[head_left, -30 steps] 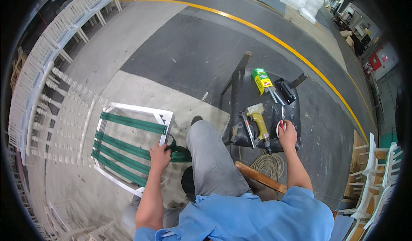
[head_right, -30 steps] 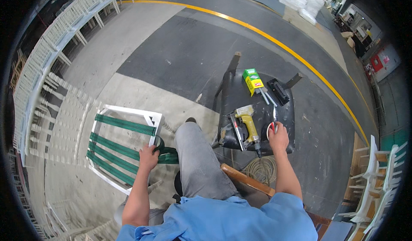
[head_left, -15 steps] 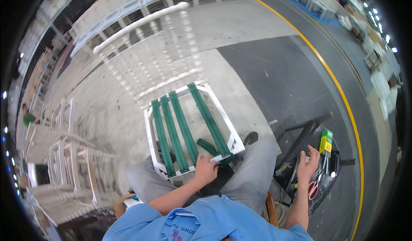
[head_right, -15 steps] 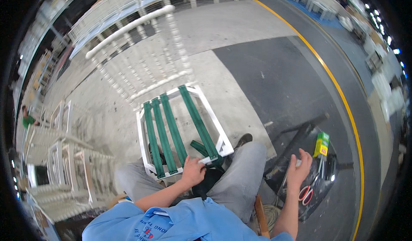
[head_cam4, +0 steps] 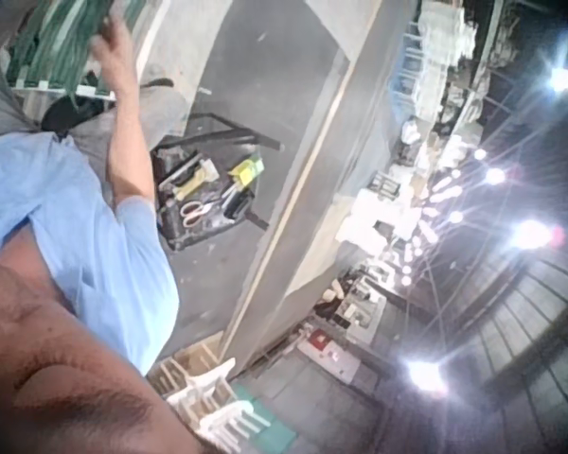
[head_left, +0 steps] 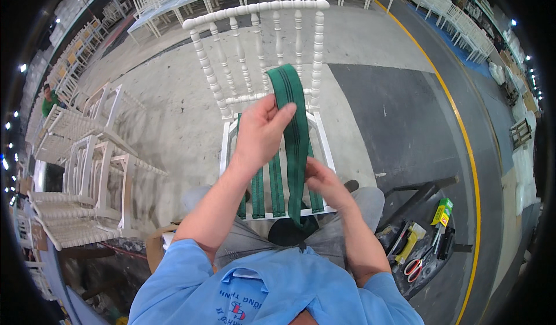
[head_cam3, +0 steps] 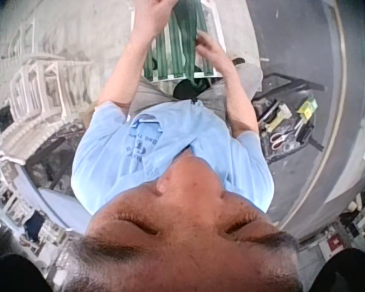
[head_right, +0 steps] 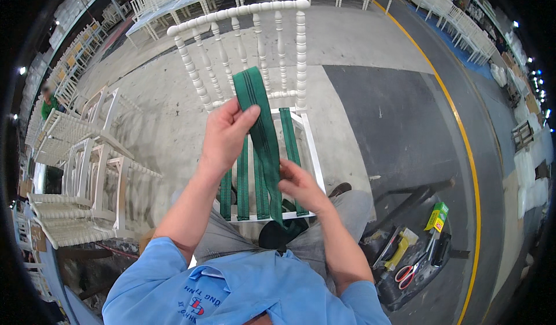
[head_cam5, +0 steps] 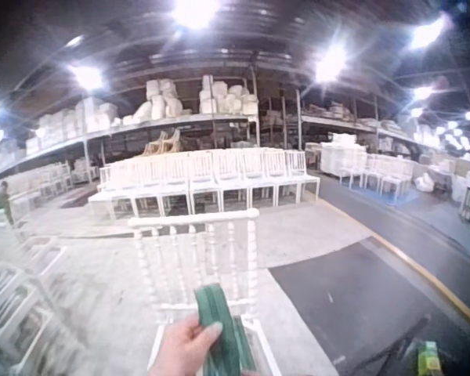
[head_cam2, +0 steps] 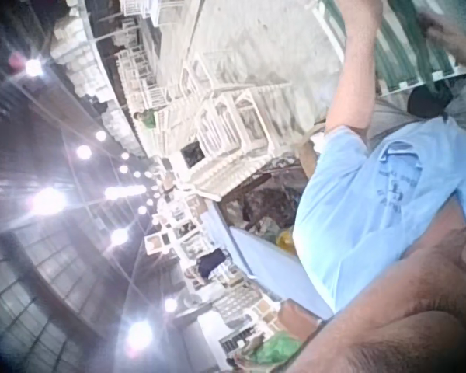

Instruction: The person attaches green fabric slings to the seat frame of a white wooden chair using a staple gun. They position each sling, staple it in place, and trim excess material with scissors.

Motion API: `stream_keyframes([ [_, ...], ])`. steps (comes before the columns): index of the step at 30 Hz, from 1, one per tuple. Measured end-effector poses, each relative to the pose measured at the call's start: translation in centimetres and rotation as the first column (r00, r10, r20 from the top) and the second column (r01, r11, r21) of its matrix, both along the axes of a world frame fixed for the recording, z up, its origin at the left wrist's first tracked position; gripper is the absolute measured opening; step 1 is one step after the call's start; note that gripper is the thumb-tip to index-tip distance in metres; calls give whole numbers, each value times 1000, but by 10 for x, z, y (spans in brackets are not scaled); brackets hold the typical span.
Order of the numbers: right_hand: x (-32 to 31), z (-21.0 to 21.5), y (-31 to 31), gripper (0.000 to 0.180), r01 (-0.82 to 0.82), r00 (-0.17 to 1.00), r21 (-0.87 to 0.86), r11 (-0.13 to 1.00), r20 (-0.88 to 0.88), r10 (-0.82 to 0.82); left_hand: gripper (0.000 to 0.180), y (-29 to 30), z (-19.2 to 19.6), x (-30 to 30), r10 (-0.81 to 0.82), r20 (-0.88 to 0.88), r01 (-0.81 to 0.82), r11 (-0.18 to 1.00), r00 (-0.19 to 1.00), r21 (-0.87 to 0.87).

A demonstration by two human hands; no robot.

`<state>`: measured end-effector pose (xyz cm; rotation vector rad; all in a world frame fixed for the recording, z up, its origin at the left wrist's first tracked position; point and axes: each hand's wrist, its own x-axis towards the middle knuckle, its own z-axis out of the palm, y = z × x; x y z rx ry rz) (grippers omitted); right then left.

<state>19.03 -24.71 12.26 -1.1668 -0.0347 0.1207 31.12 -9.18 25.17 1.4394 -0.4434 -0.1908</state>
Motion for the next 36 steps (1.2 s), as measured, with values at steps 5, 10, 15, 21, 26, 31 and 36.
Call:
stream_keyframes([
  [5,-5,-30,15,16,-164,977,-170,972,-165,136,21,4,10,20,-45,-121,28,990,992,-137],
  [10,-49,-70,-15,29,-468,877,-436,769,-340,340,14,22,-77,-5,15,-257,13,994,966,109],
  [15,-15,-31,-17,31,4,971,-227,974,-234,-58,13,23,-151,-82,-57,-504,31,998,862,-61],
  [21,10,-18,-3,13,209,969,-248,946,-78,-234,19,19,-157,-98,-66,-507,22,996,860,-92],
  [26,0,-15,5,9,159,973,-412,897,-90,-214,15,28,-145,-76,-63,-594,-126,955,802,-270],
  [31,0,-3,19,12,400,917,-388,831,157,-368,11,29,-148,-71,-35,-617,-130,967,786,-220],
  [36,4,6,10,17,426,901,-625,654,359,-244,11,22,-146,-71,-15,-680,-145,973,733,-178],
])
